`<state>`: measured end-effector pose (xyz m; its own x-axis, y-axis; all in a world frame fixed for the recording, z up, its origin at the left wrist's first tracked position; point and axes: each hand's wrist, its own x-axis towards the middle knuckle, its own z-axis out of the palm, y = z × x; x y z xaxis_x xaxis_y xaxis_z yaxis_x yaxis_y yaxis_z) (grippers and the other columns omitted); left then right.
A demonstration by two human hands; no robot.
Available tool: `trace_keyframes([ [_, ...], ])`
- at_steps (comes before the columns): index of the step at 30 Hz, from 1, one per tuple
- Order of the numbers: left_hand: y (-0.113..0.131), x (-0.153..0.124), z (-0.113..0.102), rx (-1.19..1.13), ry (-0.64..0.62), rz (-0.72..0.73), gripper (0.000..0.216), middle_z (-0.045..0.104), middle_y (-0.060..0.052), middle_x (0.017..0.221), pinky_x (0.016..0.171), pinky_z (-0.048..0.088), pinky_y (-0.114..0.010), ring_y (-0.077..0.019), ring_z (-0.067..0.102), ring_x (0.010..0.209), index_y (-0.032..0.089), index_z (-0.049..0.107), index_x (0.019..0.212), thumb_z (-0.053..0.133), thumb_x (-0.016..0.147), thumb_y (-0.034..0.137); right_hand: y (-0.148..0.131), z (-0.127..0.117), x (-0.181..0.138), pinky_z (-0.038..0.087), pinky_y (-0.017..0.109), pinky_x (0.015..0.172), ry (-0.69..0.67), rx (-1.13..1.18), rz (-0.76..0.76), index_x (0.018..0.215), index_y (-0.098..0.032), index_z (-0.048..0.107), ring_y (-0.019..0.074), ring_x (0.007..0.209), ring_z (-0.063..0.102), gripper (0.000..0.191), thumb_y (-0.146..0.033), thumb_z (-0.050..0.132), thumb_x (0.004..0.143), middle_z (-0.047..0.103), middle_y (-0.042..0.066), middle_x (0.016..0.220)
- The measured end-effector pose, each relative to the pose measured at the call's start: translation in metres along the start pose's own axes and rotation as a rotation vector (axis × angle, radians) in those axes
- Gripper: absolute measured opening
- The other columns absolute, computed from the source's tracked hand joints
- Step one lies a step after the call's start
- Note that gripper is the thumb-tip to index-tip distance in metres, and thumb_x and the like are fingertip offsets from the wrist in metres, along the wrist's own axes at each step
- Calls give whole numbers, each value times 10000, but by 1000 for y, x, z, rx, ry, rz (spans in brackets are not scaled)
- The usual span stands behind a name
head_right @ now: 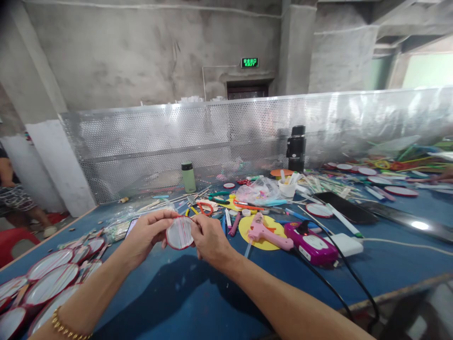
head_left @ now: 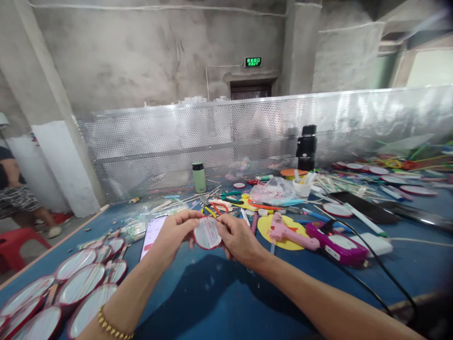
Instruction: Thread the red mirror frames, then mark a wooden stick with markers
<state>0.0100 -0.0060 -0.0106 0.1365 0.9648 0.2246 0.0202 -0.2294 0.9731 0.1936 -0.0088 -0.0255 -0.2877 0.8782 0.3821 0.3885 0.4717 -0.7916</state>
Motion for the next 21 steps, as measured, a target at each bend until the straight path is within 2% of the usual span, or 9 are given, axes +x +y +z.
trace_keyframes([
  [14,-5,2,0,-100,-34,-31,174,584,52,512,421,327,-177,-63,445,398,147,673,795,739,733,296,-1,0,-1,343,166,353,-1,33,-17,717,-221,490,89,289,457,278,-233,458,992,448,-104,383],
  [21,-6,3,0,-122,-14,-45,180,586,55,525,437,311,-184,-69,449,420,152,665,778,747,711,297,-3,0,-1,331,154,342,-2,41,-3,719,-221,489,83,283,455,275,-195,447,989,452,-106,381],
])
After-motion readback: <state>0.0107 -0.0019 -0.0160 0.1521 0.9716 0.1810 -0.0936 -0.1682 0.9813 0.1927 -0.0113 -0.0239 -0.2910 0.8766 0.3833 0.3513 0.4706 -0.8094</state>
